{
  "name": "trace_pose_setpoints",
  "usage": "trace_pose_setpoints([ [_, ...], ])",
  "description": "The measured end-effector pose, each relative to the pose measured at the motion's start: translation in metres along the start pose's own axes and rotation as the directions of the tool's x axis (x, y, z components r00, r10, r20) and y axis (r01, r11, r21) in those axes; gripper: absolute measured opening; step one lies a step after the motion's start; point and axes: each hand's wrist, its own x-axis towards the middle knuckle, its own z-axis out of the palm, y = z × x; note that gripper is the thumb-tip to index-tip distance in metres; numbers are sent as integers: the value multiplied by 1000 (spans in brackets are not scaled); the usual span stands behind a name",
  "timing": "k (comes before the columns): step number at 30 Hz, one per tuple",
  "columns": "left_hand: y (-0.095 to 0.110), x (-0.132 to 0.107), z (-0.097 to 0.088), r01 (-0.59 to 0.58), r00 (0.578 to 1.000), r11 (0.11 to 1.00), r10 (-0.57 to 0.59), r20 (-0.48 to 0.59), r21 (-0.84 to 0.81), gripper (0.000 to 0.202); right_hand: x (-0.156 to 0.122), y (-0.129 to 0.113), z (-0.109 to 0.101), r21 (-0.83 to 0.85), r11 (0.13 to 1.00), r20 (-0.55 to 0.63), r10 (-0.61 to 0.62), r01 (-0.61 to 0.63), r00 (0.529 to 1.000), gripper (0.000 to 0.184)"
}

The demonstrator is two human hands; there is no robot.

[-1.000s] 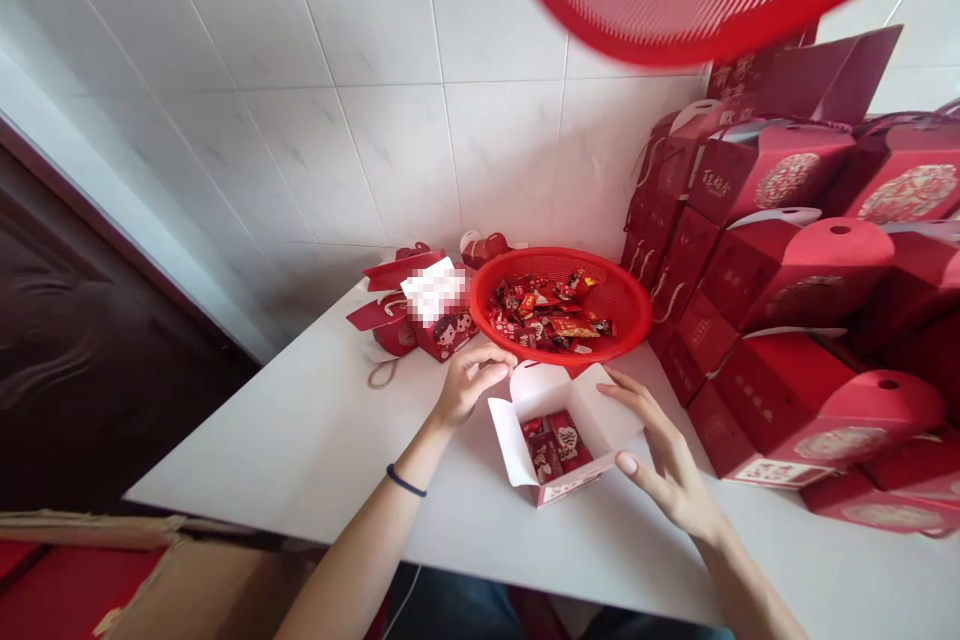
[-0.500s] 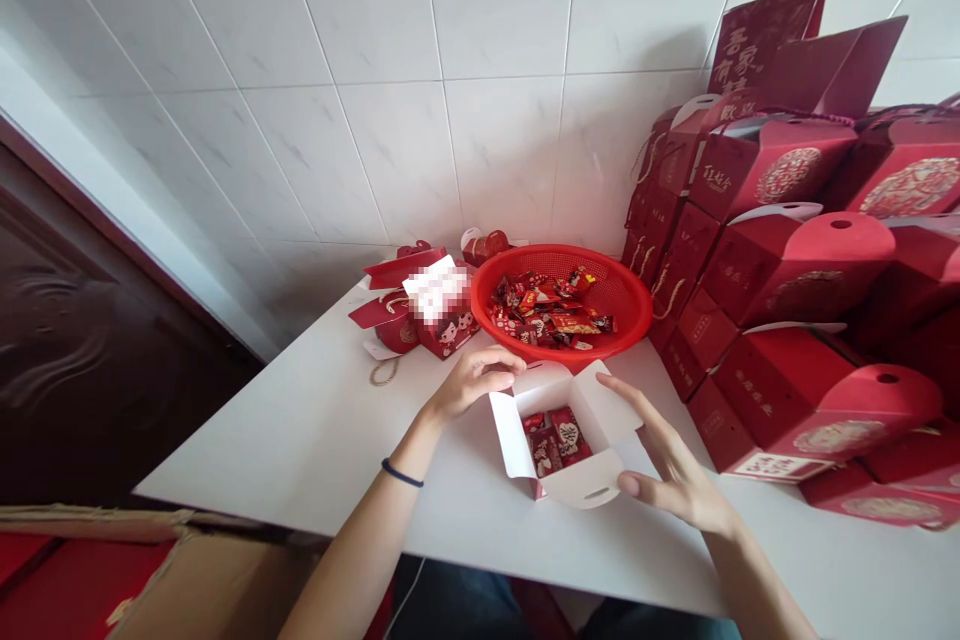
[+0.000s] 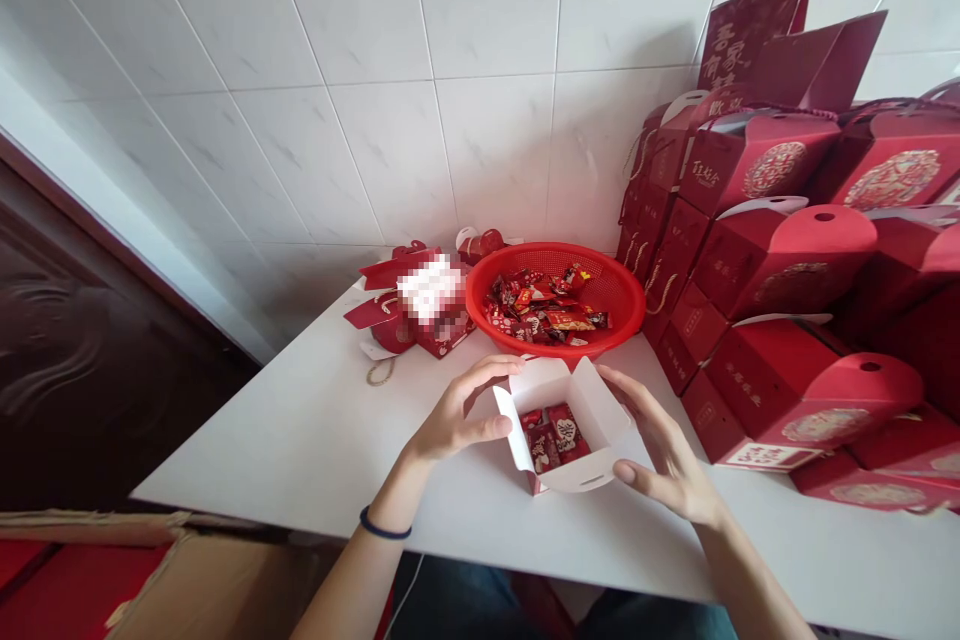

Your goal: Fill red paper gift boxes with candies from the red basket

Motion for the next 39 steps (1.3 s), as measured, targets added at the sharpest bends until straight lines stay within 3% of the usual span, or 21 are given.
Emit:
trace_pose_setpoints([
  [5,0,1,30,20,973,993,8,-232,119,62,5,-7,1,-15,999,20,-38,38,999,68],
  [8,-2,0,45,44,958,966,32,-284,257,69,9,-12,1,-68,996,114,-45,53,992,60],
  [13,-2,-3,60,9,959,913,107,-261,408,71,13,-15,1,-111,989,175,-79,100,981,58],
  [21,1,-14,71,9,937,927,123,-327,375,77,14,-14,5,-118,984,162,-113,133,980,52],
  [31,11,-15,72,27,973,962,36,-229,270,69,15,-17,8,-222,962,203,-114,159,972,42],
  [39,14,-13,74,85,969,972,-30,-245,218,74,14,-12,11,-232,957,168,-140,177,976,41],
])
